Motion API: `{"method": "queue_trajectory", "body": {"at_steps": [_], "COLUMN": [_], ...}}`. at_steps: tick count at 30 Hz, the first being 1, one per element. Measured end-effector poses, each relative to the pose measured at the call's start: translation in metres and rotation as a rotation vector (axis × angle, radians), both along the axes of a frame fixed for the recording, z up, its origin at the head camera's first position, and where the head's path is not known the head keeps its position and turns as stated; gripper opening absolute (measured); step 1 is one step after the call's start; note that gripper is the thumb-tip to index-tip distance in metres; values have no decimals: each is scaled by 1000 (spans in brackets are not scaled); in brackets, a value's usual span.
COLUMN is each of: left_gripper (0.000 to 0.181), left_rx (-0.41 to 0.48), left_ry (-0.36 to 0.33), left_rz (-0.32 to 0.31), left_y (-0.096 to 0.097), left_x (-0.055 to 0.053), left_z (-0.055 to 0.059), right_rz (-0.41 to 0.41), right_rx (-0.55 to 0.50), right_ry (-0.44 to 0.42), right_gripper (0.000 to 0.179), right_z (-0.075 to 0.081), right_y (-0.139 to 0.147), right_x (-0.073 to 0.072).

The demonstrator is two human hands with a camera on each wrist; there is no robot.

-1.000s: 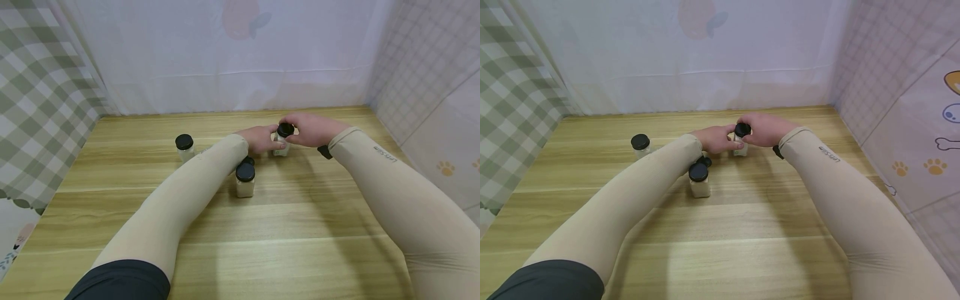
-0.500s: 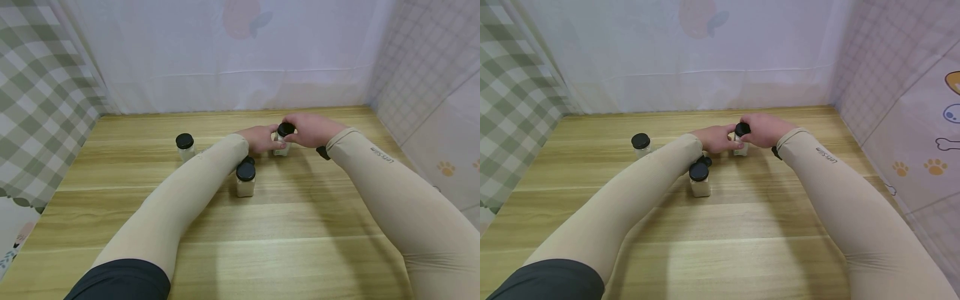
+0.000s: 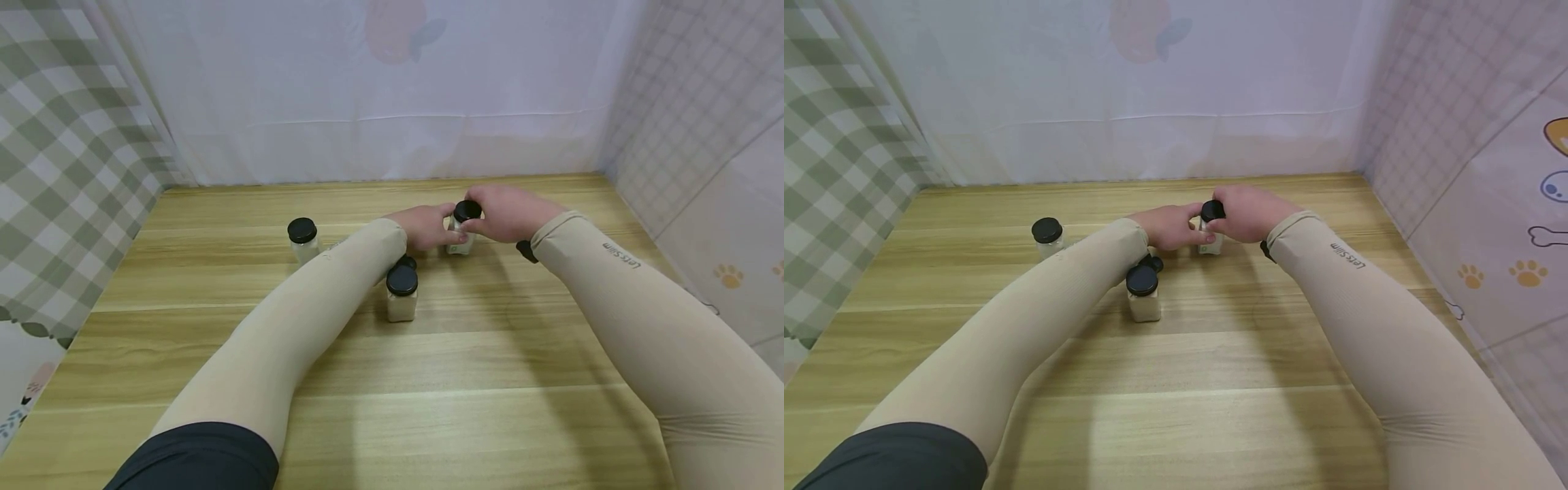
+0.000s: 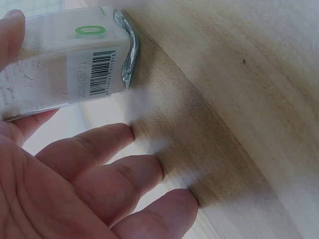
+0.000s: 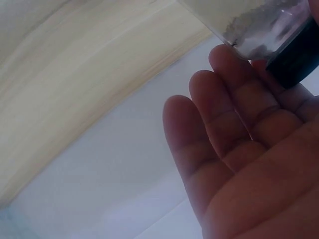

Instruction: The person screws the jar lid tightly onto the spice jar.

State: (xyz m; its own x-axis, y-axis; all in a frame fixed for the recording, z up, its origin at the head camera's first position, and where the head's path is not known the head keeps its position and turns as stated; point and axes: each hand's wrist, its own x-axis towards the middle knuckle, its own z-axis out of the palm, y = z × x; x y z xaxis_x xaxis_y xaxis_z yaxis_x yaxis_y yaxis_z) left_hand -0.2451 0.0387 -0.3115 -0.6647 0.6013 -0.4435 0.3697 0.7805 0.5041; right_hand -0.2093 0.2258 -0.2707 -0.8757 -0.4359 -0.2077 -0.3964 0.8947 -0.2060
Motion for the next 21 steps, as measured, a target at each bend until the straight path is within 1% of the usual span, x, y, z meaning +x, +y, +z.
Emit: {"method": "queue_trajectory", "body": {"at_steps": [5,9,11,12,16,18,21], "left_gripper": [85,89,91,92,91,90,88], "left_rx": [4,-23,-36,-40,-30,-21,-10], "left_ry": [4,8,5,5,-4,-3,0], "left_rz": [2,6,7,7,7,6,4], "left_y": [0,0,1,1,2,2,1], "left_x": [0,-1,-1,-1,-2,-2,-2], "left_z": [-2,-2,-2,-2,-1,-1,-2], "right_rz": [-6,18,54,69,110,101,81], "right_rx": [-1,-11,-20,-20,-10,-1,6], "right_ry": [-8,-31,-34,-34,-24,-19,-10], "right_gripper": [31,55,57,56,27,23,24], "right_z": [1,5,7,8,8,7,5], "right_y": [0,1,2,2,1,1,0], "right_x": [0,-1,-2,-2,-4,-5,-5]}}
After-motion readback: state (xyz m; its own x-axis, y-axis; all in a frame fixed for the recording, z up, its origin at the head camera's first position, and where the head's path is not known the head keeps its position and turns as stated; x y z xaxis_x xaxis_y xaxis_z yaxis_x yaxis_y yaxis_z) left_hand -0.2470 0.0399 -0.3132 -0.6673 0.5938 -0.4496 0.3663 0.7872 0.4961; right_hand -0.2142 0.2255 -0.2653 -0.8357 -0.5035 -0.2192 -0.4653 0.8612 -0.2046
